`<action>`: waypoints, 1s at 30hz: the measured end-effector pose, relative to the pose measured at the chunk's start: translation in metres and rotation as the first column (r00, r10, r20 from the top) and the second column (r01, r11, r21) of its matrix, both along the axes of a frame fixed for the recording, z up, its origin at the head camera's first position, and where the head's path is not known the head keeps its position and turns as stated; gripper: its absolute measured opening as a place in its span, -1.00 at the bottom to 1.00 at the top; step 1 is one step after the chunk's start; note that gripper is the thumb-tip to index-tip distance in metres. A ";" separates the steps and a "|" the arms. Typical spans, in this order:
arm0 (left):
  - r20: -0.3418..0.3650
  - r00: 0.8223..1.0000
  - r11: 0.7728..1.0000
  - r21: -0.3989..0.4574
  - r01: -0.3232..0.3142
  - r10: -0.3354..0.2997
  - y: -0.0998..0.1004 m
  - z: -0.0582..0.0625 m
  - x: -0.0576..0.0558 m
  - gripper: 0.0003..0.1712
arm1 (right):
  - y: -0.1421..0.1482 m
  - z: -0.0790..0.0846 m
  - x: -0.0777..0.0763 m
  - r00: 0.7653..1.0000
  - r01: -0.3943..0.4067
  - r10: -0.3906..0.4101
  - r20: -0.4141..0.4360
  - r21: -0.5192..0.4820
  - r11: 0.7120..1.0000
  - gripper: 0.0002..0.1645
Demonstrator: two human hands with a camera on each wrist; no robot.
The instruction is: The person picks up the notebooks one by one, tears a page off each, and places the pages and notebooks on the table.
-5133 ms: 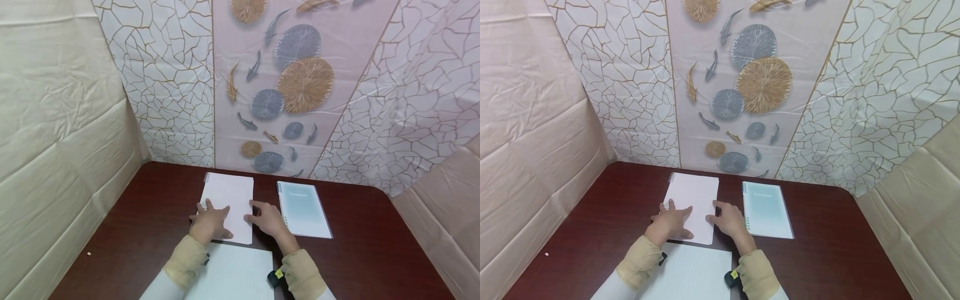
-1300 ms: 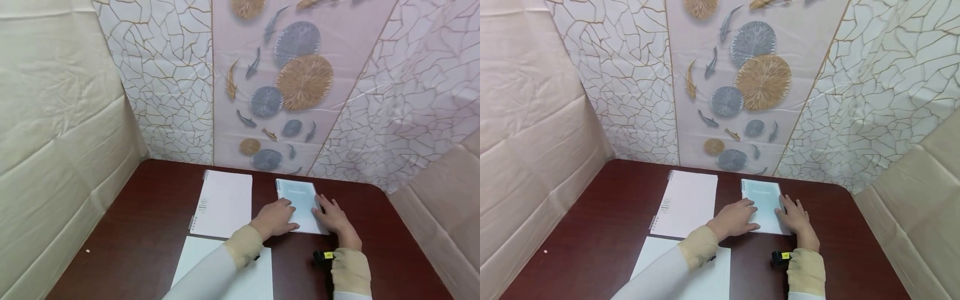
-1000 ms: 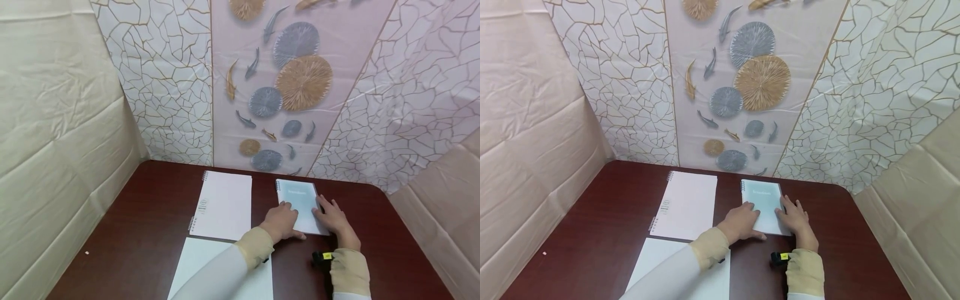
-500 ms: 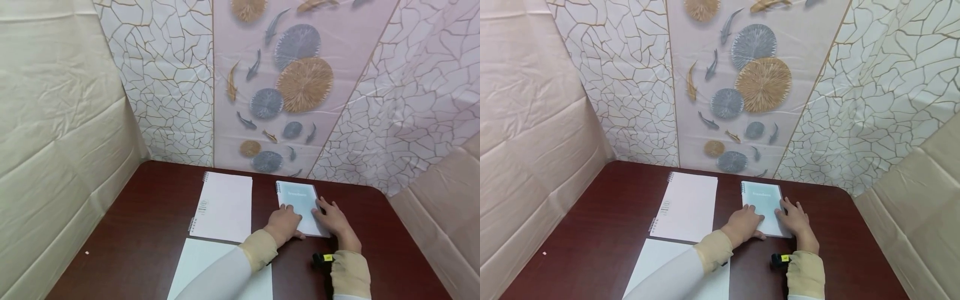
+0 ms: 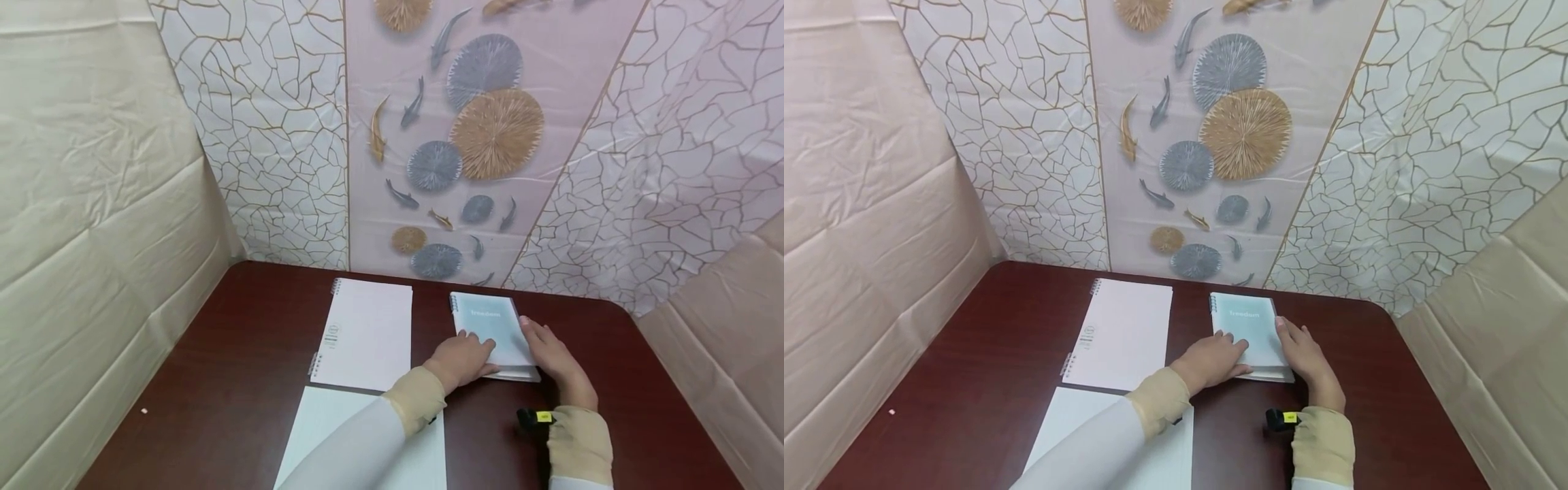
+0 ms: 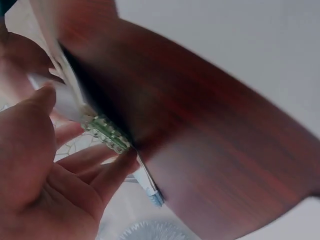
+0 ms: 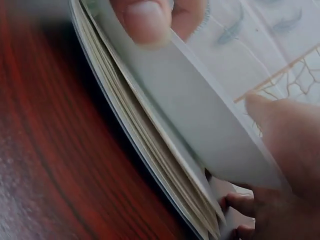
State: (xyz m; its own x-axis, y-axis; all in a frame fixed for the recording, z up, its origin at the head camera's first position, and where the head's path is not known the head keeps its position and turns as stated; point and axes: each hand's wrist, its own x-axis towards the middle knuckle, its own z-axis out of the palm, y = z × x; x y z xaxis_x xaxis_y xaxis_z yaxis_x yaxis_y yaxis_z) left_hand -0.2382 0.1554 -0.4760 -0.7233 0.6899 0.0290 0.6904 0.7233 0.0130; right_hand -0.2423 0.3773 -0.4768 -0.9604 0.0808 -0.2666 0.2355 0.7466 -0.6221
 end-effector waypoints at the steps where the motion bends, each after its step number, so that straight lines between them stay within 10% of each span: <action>1: 0.004 1.000 1.000 0.000 0.002 -0.002 -0.001 0.000 0.000 -0.50 | 0.001 0.002 0.000 1.000 0.007 -0.007 0.002 -0.028 1.000 0.15; 15: 0.002 0.997 0.994 0.066 0.082 -0.082 -0.004 -0.004 -0.004 -0.65 | 0.010 0.009 0.002 0.978 0.099 -0.129 -0.167 -0.181 0.979 0.18; 23: -0.025 0.994 0.986 0.122 0.110 -0.108 -0.005 -0.007 -0.005 -0.67 | -0.003 0.007 0.000 0.929 0.176 -0.236 -0.285 -0.220 0.959 -0.02; 30: -0.014 0.993 0.981 0.155 0.118 -0.118 -0.003 -0.009 -0.006 -0.70 | -0.006 0.007 -0.002 0.936 0.126 -0.227 -0.269 -0.346 0.930 -0.29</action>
